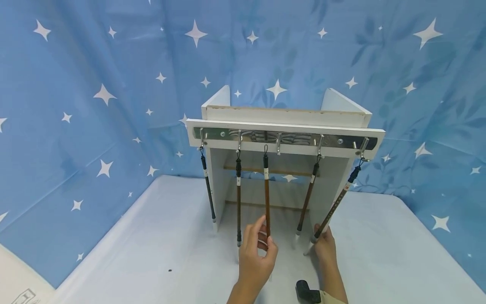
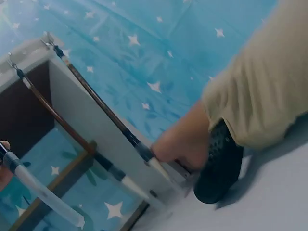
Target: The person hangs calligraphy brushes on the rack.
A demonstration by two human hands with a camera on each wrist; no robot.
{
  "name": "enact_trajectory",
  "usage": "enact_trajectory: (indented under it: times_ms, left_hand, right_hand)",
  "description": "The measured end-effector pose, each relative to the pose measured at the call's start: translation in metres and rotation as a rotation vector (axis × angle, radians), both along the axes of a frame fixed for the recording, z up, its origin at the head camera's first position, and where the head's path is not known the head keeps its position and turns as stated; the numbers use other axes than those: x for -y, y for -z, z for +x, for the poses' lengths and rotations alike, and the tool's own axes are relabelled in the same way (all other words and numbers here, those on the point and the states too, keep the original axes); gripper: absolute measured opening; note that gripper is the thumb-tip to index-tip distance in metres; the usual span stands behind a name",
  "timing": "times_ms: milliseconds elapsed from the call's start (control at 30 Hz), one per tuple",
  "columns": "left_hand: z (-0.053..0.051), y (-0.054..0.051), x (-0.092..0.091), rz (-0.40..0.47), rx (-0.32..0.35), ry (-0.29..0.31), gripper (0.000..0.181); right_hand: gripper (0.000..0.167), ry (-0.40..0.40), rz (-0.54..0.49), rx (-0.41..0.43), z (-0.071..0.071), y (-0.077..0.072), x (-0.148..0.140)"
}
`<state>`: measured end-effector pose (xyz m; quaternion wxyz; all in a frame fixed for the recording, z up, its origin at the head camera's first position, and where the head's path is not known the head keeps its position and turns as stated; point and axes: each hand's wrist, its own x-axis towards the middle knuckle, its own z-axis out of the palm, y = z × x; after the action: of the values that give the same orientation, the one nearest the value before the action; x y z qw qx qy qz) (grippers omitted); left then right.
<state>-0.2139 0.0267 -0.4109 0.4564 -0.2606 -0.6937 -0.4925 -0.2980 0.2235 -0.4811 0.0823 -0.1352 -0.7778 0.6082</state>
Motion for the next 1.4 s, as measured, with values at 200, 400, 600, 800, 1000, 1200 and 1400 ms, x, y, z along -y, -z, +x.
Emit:
enact_trajectory:
  times_ms: [200, 400, 600, 800, 1000, 1200, 1400]
  left_hand:
    - [-0.003, 0.006, 0.000, -0.050, -0.061, -0.027, 0.050]
    - [-0.002, 0.008, -0.001, -0.065, -0.080, -0.051, 0.042]
    - [-0.003, 0.011, -0.001, -0.069, -0.063, -0.048, 0.049]
    - [-0.003, 0.013, -0.002, -0.076, -0.054, -0.045, 0.054]
    - [-0.003, 0.014, -0.003, -0.077, -0.047, -0.051, 0.053]
    - [-0.002, 0.014, -0.003, -0.068, -0.041, -0.056, 0.054]
    - [-0.001, 0.014, -0.004, -0.062, -0.027, -0.054, 0.057]
  right_hand:
    - [0.069, 0.007, 0.001, -0.030, 0.000, 0.000, 0.000]
    - [0.072, 0.010, -0.004, -0.015, 0.000, 0.000, 0.001]
    - [0.073, 0.018, 0.005, 0.002, 0.001, 0.000, 0.001]
    - [0.072, 0.024, 0.004, 0.000, 0.001, -0.001, 0.002]
    - [0.069, 0.017, 0.009, -0.014, 0.001, -0.001, 0.002]
    - [0.067, -0.003, 0.011, -0.027, 0.002, -0.001, 0.001]
    - [0.069, 0.002, 0.024, -0.030, 0.003, 0.001, 0.002]
